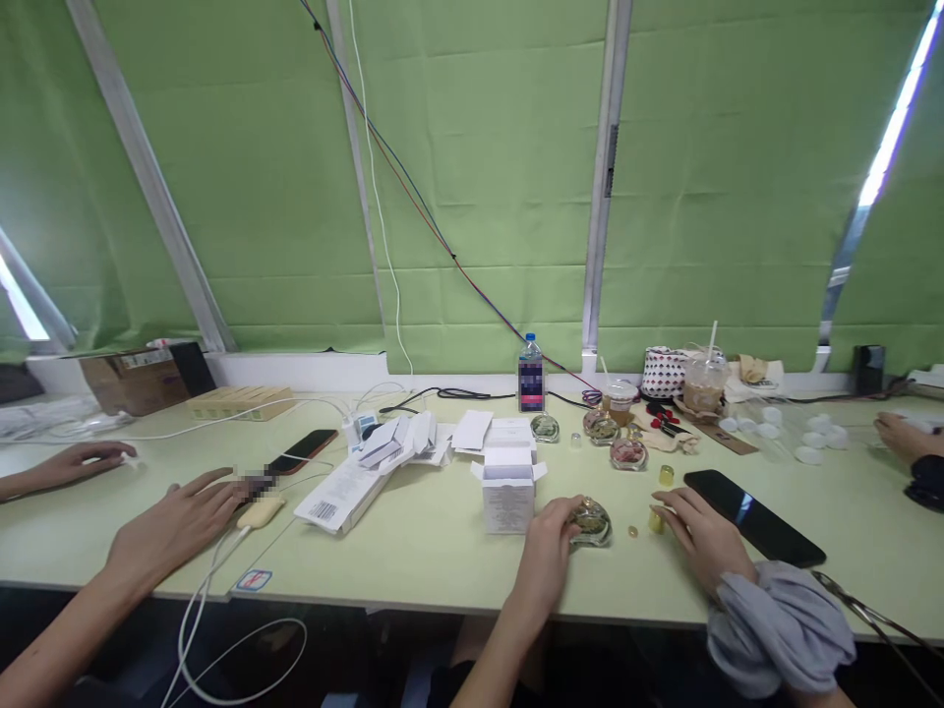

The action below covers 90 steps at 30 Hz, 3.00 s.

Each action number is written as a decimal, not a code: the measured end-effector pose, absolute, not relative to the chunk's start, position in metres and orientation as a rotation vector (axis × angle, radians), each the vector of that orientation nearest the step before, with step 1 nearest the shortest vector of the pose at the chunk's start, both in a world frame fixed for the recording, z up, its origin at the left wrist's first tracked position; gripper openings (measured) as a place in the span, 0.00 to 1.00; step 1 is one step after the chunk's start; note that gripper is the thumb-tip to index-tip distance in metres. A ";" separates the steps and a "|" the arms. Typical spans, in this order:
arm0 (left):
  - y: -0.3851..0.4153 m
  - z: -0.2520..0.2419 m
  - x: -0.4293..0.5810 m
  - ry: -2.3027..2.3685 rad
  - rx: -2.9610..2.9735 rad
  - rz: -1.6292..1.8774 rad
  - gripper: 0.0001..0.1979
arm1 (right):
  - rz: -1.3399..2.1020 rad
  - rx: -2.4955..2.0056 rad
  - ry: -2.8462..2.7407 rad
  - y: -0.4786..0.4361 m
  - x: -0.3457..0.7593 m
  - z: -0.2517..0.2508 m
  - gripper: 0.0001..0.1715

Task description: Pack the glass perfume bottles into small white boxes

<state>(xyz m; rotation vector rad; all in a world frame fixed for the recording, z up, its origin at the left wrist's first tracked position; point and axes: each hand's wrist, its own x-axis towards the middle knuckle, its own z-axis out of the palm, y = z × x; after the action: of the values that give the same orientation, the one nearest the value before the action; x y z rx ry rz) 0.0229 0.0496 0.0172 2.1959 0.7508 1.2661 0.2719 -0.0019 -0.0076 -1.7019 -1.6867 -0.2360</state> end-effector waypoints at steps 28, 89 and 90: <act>0.044 0.016 0.022 0.645 2.152 1.072 0.25 | 0.282 -1.189 -1.314 0.010 0.180 0.021 0.15; 0.041 0.017 0.022 0.691 2.191 1.100 0.27 | 0.005 -1.173 -1.506 0.007 0.177 0.024 0.15; 0.041 0.018 0.022 0.690 2.187 1.095 0.27 | 0.007 -1.191 -1.498 0.007 0.177 0.024 0.15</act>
<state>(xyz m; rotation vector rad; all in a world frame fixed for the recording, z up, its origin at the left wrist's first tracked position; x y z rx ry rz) 0.0221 0.0410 0.0177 2.1870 0.6898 1.0951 0.1766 0.0073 0.0236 -1.1905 -1.4980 0.0071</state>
